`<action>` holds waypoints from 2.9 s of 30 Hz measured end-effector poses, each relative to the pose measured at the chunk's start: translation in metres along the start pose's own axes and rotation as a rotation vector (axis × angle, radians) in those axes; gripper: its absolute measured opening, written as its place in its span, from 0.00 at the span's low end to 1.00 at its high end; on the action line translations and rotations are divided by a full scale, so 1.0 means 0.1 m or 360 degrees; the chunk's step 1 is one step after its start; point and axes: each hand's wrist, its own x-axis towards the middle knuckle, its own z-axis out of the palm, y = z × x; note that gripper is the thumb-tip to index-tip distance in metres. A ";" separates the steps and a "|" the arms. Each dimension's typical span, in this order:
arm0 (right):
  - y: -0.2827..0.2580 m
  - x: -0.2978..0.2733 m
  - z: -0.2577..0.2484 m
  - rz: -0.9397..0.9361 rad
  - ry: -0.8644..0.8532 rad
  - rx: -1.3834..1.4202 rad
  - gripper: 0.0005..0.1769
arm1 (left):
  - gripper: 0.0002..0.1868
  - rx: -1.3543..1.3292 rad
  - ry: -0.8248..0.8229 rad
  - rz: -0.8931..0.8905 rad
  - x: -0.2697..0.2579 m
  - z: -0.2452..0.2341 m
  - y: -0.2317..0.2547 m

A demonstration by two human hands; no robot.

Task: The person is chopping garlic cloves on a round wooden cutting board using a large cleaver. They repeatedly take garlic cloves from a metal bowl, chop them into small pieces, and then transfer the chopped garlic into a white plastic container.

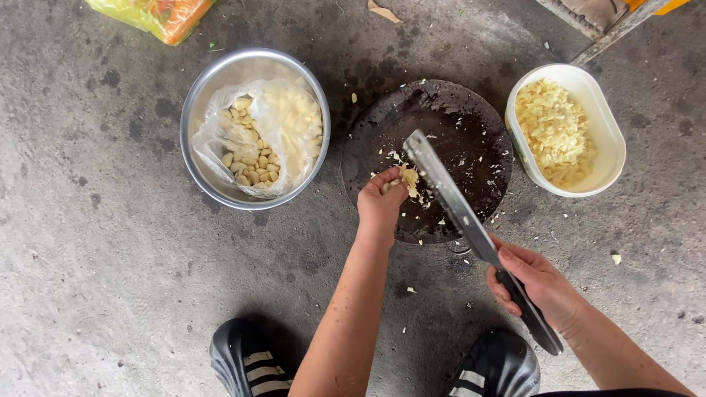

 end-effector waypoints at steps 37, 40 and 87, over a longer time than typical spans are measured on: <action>0.65 0.21 -0.40 -0.0566 0.1195 -0.2617 0.29 | 0.16 -0.0043 -0.0291 0.0226 -0.33 -0.31 -0.35; 0.24 0.17 -0.13 -0.0209 0.1106 -0.2495 0.29 | 0.16 -0.0081 -0.0310 0.0260 -0.33 -0.26 -0.19; 0.36 0.27 -0.19 -0.0363 0.1105 -0.2604 0.30 | 0.16 0.1399 0.0486 0.1451 0.02 -0.21 -0.52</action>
